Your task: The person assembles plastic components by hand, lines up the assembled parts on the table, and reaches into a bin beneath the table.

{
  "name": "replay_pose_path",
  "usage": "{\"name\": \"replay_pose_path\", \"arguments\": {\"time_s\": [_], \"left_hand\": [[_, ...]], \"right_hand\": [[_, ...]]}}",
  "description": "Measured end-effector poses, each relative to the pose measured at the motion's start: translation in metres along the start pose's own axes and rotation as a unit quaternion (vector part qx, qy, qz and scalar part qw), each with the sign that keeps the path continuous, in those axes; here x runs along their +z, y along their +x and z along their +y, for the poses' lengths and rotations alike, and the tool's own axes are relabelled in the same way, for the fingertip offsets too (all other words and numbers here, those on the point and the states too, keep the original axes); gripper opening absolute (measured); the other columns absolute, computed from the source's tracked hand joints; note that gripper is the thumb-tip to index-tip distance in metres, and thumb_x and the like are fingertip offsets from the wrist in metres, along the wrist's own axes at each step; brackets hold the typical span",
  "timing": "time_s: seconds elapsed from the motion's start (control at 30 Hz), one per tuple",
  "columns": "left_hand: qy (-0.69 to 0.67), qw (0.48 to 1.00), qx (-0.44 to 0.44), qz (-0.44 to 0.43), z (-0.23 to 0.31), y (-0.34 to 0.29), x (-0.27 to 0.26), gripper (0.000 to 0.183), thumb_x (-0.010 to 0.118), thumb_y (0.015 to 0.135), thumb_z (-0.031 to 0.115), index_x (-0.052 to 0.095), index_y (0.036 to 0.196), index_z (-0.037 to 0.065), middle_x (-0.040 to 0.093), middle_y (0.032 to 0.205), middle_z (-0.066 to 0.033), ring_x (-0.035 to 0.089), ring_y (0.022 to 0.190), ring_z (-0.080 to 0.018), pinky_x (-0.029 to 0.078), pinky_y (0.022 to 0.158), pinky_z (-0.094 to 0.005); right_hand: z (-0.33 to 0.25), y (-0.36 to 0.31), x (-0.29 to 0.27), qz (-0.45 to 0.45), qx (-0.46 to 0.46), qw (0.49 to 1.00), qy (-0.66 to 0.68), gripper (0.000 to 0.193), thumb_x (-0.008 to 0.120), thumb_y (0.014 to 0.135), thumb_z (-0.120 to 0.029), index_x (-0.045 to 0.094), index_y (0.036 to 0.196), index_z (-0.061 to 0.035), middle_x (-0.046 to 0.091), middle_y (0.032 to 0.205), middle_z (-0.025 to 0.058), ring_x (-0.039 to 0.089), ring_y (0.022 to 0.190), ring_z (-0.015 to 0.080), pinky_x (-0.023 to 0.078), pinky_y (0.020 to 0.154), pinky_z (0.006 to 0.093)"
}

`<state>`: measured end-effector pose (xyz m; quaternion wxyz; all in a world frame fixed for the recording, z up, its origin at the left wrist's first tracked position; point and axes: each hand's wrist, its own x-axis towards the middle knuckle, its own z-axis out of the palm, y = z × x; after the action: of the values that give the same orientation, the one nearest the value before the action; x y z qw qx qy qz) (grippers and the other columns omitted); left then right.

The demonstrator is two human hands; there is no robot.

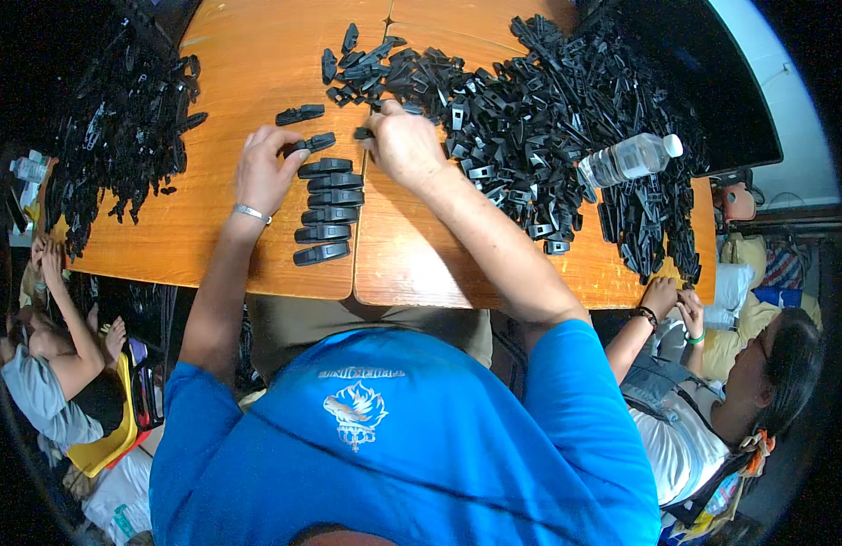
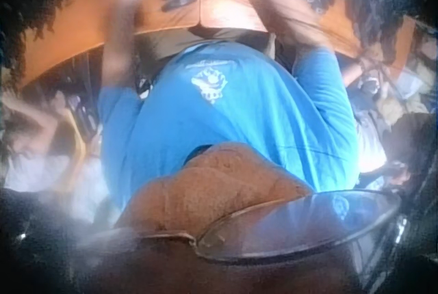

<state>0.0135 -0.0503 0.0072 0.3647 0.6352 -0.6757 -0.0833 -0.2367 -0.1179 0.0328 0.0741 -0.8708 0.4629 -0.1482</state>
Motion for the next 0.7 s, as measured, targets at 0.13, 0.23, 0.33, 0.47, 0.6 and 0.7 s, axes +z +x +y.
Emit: {"name": "replay_pose_path", "arguments": {"time_s": [0.13,0.23,0.33,0.47,0.6,0.7], "left_hand": [[0.014,1.000,-0.008,-0.013,-0.007,0.000,0.004,0.020,0.085,0.088,0.017,0.079,0.104,0.007,0.070,0.107,-0.0086,0.065,0.107,-0.0311,0.055,0.092,-0.0428],[-0.001,1.000,-0.015,-0.013,-0.007,0.000,0.002,0.020,0.086,0.088,0.018,0.079,0.104,0.008,0.070,0.108,-0.0085,0.064,0.108,-0.0317,0.055,0.092,-0.0432],[-0.011,1.000,0.000,-0.013,-0.007,0.002,0.003,0.020,0.086,0.088,0.017,0.080,0.105,0.008,0.071,0.106,-0.0080,0.065,0.106,-0.0297,0.055,0.092,-0.0414],[-0.019,1.000,-0.013,-0.020,-0.012,0.001,0.006,0.021,0.086,0.087,0.015,0.080,0.105,0.006,0.072,0.105,-0.0072,0.066,0.104,-0.0269,0.055,0.091,-0.0391],[-0.033,0.999,-0.015,-0.018,-0.018,0.002,0.010,0.020,0.087,0.086,0.013,0.080,0.104,0.006,0.072,0.105,-0.0068,0.066,0.103,-0.0261,0.055,0.090,-0.0388],[-0.042,0.999,0.018,0.002,-0.019,0.005,0.013,0.020,0.087,0.085,0.011,0.079,0.102,0.004,0.070,0.101,-0.0072,0.067,0.098,-0.0272,0.056,0.087,-0.0380]], "right_hand": [[0.000,0.002,-0.027,-0.064,0.070,0.994,-0.057,0.028,0.085,0.088,-0.022,0.084,0.115,-0.0141,0.072,0.115,0.0113,0.075,0.103,0.0338,0.061,0.091,0.0453],[-0.021,0.009,-0.028,-0.009,0.029,0.999,0.038,0.030,0.087,0.087,-0.018,0.083,0.115,-0.0103,0.072,0.111,0.0120,0.074,0.101,0.0348,0.060,0.089,0.0450],[-0.022,0.021,0.001,0.034,-0.044,0.994,0.099,0.031,0.090,0.082,-0.014,0.082,0.111,-0.0076,0.072,0.102,0.0122,0.074,0.095,0.0348,0.061,0.085,0.0432],[-0.021,0.031,0.017,0.030,-0.069,0.989,0.126,0.033,0.092,0.080,-0.013,0.081,0.110,-0.0057,0.074,0.106,0.0116,0.075,0.096,0.0340,0.061,0.084,0.0418],[-0.007,0.041,0.024,0.028,-0.099,0.985,0.140,0.033,0.092,0.079,-0.012,0.081,0.109,-0.0039,0.075,0.108,0.0115,0.075,0.096,0.0336,0.061,0.083,0.0406],[-0.005,0.045,0.029,0.027,-0.120,0.977,0.175,0.032,0.092,0.078,-0.012,0.081,0.107,-0.0033,0.074,0.105,0.0114,0.075,0.093,0.0335,0.060,0.080,0.0413]]}}
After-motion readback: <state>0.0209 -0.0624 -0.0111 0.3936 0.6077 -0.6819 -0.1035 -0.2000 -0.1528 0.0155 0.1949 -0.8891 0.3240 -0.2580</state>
